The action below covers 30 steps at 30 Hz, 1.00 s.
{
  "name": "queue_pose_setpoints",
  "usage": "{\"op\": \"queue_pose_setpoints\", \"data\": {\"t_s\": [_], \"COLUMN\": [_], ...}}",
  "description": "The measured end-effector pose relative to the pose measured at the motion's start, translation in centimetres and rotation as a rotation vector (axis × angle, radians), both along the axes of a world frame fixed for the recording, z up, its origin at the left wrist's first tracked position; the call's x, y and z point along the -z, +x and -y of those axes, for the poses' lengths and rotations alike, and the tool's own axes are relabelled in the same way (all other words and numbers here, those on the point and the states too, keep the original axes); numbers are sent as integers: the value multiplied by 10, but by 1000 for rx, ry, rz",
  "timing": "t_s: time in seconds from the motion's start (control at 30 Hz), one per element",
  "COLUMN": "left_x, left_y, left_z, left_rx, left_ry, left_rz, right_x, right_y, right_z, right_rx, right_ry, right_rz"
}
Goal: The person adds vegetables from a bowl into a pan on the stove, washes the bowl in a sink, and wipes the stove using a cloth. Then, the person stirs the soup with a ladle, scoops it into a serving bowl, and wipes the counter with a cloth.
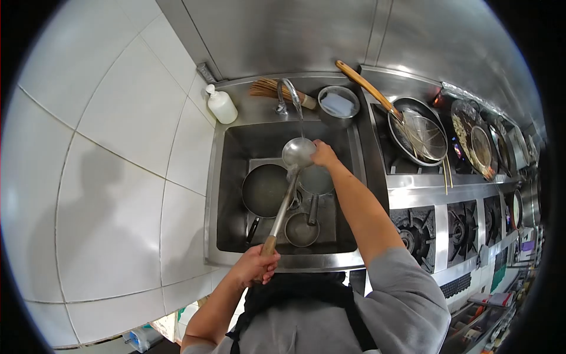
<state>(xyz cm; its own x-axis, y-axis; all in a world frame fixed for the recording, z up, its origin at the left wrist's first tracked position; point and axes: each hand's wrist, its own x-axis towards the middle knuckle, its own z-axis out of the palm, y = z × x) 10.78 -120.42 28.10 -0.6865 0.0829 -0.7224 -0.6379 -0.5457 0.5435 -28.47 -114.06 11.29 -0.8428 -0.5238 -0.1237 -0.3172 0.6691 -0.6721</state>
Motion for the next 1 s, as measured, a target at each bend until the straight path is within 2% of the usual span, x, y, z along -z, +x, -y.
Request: {"op": "queue_pose_setpoints", "data": {"t_s": [0.03,0.1,0.23,0.3,0.33,0.4,0.43,0.47,0.5,0.53,0.57,0.6,0.67,0.73,0.8,0.83,0.87,0.9,0.93,1.0], "left_x": [-1,-2,1,5,7,15,24,32,43,55,58,63,67,70,52,52,55,58,61,66], "left_y": [-2,1,14,21,23,30,34,37,40,45,46,45,43,41,30,24,19,14,10,9], "left_z": [5,18,38,46,51,58,61,63,62,61,60,57,46,53,59,62,63,63,64,65], "left_rx": [9,16,31,14,-16,-43,-95,-144,-136,-168,-198,-190,-149,-118,-78,-77,77,232,234,171], "left_ry": [-2,18,49,94,170,249,409,570,572,787,1000,999,1292,1284,379,381,-182,-742,-738,-908], "left_rz": [1,-30,-55,-74,-92,-109,-184,-258,-260,-300,-338,-338,-399,-415,-182,-175,-50,77,79,-5], "right_x": [-2,-5,-50,-59,-62,-69,-68,-66,-65,-61,-57,-55,-53,-40,-56,-55,-53,-49,-46,-34], "right_y": [-11,-30,-44,-51,-52,-52,-51,-49,-48,-45,-43,-42,-42,-56,-50,-53,-55,-53,-51,-35], "right_z": [10,31,62,70,71,71,70,66,63,63,67,72,74,80,79,80,80,84,91,99], "right_rx": [-7,-36,-139,-390,-388,-290,-284,-276,-257,-248,-245,-247,-168,5,91,101,111,109,112,-157], "right_ry": [-3,62,25,13,16,-182,-181,-440,-701,-703,-829,-955,-900,-722,-704,-568,-429,-443,-439,-758], "right_rz": [-6,-220,-194,-299,-298,212,211,635,1056,1054,1144,1231,1235,1138,1056,952,849,822,825,215]}}
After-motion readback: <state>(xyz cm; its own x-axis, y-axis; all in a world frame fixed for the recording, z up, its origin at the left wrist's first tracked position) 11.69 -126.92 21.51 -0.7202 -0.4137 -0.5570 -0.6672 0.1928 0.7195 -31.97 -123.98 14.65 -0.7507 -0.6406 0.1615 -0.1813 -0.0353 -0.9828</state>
